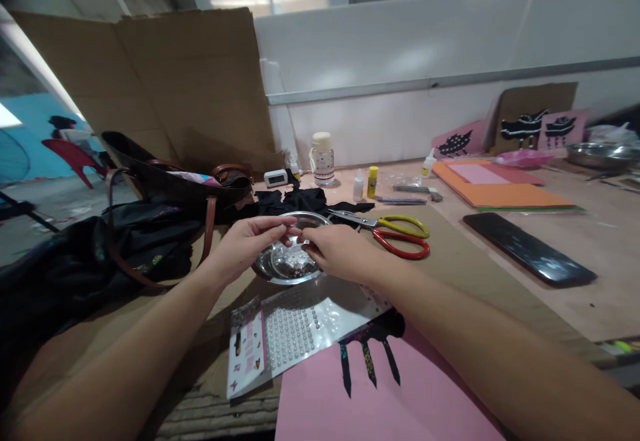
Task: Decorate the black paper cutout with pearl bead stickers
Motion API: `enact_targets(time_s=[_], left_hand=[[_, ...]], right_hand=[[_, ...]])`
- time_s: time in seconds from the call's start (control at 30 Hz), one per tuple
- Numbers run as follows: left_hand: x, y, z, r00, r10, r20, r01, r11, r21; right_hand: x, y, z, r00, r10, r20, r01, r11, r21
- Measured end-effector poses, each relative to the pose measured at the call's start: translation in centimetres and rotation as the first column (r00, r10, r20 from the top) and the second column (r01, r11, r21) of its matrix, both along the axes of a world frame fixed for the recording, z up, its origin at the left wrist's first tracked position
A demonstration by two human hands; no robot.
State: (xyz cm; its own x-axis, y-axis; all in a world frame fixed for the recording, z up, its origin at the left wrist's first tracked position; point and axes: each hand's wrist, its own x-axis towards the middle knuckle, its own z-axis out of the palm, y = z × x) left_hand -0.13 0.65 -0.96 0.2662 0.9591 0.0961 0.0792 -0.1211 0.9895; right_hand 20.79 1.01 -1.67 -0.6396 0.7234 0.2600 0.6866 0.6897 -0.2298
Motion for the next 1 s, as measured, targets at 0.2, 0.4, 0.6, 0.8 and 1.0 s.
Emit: enact_targets(time_s=[0.2,0.4,0.6,0.8,1.0], left_hand=[[-0.12,0.12,-0.13,0.998,0.021,-0.061,-0.019,0.999,0.028],[-0.17,0.23,-0.24,1.000,-0.018,-0.023,0.019,1.000,0.015],[-0.10,0.26,-0.17,1.000,-0.024,-0.005,0.024,1.000,0.006],[-0.39,0.39,-0.41,0.999,0.001,-0.043,0.001,0.999,0.054],[-0.42,0.59,-0.71,1.000,0.005,-0.008,-0.005,0.998,0.063]], right_hand=[[-0.06,0.00,0.11,1.000,-0.010,0.006,0.010,1.000,-0.004],[-0.11,-0.05,0.08,1.000,-0.012,0.003,0.012,1.000,-0.013],[-0.15,-0.33,0.45,1.000,-0.021,0.007,0.021,1.000,-0.014],[-0.08,-0.31,0.36,1.000,-0.016,0.010,0.016,0.999,-0.029],[-0.10,-0.25,0.32,1.000,-0.010,0.013,0.010,0.999,-0.053]])
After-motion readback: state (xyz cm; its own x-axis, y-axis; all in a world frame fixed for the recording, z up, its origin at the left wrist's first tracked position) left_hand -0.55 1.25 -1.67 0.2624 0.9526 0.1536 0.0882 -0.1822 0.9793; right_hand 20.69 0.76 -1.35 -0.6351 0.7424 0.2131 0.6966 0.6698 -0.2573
